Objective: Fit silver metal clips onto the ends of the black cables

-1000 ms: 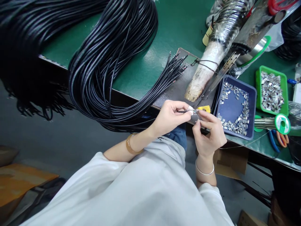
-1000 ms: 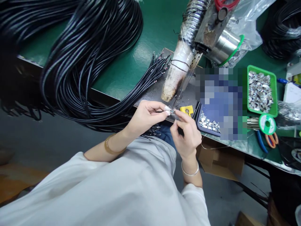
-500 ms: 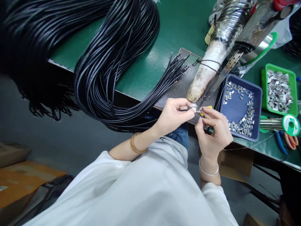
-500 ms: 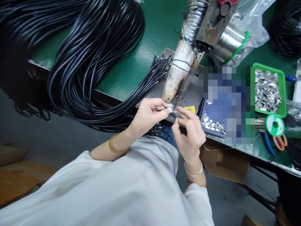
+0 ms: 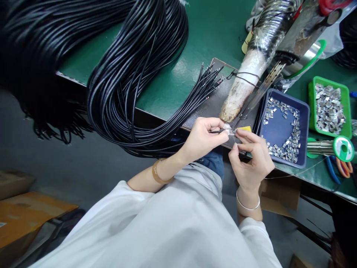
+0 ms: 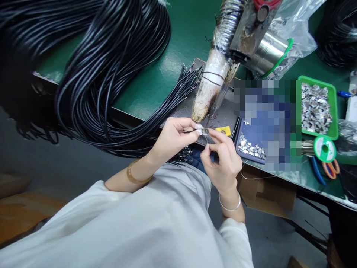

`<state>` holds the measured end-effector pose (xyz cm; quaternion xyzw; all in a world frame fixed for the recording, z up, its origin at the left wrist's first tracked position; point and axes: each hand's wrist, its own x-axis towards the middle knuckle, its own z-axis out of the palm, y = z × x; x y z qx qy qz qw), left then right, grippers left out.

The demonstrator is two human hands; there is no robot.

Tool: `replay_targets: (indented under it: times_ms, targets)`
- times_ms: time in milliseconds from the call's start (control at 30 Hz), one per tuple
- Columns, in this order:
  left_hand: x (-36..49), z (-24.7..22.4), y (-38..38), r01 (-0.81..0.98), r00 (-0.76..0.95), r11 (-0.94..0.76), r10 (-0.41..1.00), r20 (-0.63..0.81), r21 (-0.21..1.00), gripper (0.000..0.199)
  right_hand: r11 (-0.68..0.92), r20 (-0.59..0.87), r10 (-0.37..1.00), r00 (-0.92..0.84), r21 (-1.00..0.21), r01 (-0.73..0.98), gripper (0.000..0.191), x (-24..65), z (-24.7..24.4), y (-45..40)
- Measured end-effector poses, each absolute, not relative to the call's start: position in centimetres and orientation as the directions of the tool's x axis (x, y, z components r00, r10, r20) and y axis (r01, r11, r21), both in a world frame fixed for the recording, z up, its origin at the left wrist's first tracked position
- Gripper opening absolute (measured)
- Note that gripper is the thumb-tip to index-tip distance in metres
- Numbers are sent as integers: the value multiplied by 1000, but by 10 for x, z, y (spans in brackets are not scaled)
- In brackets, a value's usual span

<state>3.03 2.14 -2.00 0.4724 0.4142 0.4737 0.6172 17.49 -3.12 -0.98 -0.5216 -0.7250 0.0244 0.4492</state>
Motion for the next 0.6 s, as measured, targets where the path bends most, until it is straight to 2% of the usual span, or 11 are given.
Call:
replay_targets:
  times_ms: [300, 600]
  targets:
    - [34, -20, 15, -107, 174, 38, 985, -19, 994, 6, 433, 630, 775, -47, -475, 766, 20, 178, -13, -29]
    - [34, -16, 14, -153, 186, 64, 982, -35, 986, 7, 433, 624, 781, -11, -529, 730, 22, 173, -5, -30]
